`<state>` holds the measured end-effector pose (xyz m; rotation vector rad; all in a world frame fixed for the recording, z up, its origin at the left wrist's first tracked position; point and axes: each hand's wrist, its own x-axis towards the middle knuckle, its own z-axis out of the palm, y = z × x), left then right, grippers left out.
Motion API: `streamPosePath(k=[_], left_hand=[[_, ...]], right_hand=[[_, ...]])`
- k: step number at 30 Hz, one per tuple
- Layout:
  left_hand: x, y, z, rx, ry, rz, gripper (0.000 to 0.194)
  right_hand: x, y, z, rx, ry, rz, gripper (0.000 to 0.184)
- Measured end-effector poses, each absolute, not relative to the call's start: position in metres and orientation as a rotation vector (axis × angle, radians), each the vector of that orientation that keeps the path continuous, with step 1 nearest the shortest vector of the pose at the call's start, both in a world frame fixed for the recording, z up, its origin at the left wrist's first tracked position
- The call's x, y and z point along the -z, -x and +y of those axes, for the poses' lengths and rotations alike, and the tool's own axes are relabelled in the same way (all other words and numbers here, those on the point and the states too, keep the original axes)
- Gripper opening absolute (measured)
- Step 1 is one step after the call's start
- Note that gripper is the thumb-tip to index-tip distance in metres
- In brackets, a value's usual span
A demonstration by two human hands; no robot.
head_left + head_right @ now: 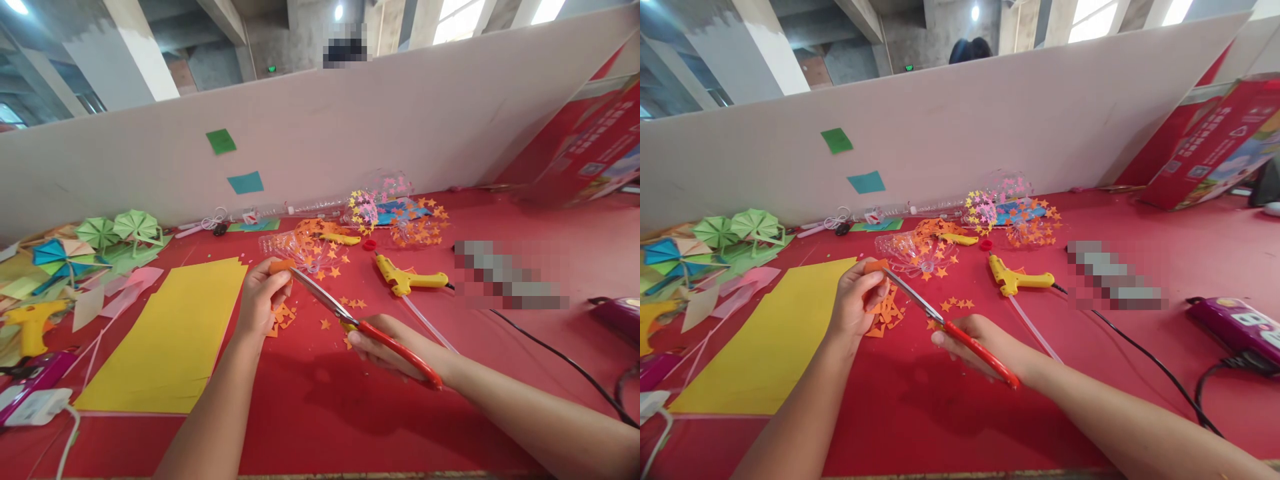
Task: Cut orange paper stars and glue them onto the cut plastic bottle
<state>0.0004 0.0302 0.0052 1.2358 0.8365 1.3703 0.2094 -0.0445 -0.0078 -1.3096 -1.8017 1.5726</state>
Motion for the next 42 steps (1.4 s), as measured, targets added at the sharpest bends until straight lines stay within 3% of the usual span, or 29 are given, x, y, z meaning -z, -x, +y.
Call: streamPosePath(k=[11,42], left_hand=[[-0.0059,0.0049,0.0313,-1.391,-1.324,0.901,0.018],[-0.0046,0.0041,0.0326,-1.46,-1.335,0.941,0.02]], right_hand=[[0.0165,-0.2118,-0.0403,-1.55,1.288,-1.835,0.045],[0.0105,-0.2085,-0.0414,-1.55,1.397,-1.819,0.051]])
